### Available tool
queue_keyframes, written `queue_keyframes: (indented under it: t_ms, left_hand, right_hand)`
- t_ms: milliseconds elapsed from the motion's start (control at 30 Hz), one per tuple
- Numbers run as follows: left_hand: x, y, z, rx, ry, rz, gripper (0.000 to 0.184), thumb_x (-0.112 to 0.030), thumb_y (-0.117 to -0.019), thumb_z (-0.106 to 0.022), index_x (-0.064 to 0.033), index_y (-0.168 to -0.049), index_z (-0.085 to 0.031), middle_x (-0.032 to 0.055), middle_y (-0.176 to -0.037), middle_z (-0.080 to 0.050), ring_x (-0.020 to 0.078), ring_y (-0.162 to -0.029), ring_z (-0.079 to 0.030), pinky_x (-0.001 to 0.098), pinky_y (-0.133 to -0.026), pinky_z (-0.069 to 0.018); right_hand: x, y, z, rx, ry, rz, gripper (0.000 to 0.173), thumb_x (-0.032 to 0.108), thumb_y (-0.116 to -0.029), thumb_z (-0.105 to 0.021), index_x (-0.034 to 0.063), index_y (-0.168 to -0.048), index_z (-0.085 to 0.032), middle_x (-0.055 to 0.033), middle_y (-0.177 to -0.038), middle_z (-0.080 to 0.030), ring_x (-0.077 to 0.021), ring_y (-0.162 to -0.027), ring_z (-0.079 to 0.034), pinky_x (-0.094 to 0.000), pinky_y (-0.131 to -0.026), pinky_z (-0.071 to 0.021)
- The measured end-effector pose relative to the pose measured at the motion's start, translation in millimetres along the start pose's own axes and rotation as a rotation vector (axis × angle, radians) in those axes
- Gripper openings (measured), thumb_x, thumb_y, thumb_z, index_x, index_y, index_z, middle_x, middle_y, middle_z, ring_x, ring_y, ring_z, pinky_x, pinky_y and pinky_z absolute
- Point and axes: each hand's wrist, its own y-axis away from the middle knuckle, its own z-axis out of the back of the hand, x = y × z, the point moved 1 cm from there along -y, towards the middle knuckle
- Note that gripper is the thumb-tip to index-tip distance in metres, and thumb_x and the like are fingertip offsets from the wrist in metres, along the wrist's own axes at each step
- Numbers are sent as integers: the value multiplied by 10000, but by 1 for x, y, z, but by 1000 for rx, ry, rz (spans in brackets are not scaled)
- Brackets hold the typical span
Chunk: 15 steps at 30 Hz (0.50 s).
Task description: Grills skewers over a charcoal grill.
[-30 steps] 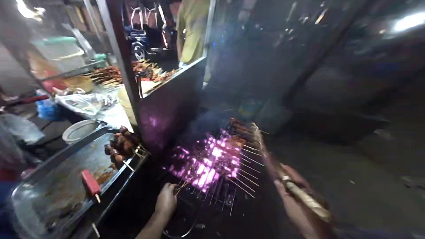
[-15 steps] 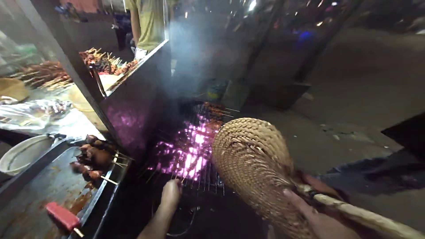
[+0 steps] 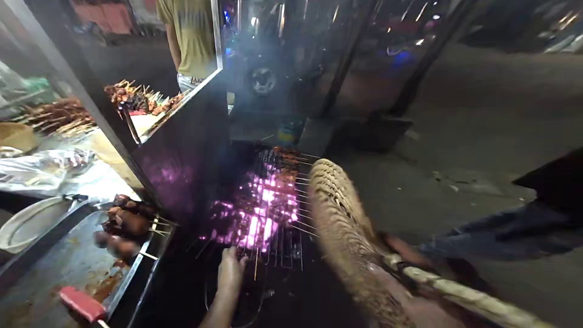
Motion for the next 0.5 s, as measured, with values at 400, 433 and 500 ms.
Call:
queue_keyframes:
  t_ms: [400,433,500]
  left_hand:
    - [40,14,11,24,-72,14,369,-228,-1102,-410,-18,-1298,-641,228,-1156,-706,368,-1090,-690,536,-974,-521]
    - [41,17,11,44,27,-27,361,-223,-1100,-428,0,-1268,-657,219,-1108,-712,339,-1034,-696,503,-954,-528]
    - [44,17,4,142,274,-48,316,-201,-1092,-459,11,-1183,-674,121,-917,-668,192,-785,-619,365,-770,-519]
  right_hand:
    - [-11,6,13,-35,-121,5,519,139,-977,-675,-205,-1331,-514,-235,-1305,-633,-25,-1207,-597,-190,-1057,-475]
    - [-12,7,16,-48,-127,4,530,147,-971,-686,-209,-1324,-515,-217,-1307,-637,-8,-1215,-592,-186,-1064,-472]
    - [-12,7,20,-71,-129,-8,540,163,-959,-709,-206,-1310,-529,-181,-1282,-660,9,-1191,-600,-191,-1049,-484]
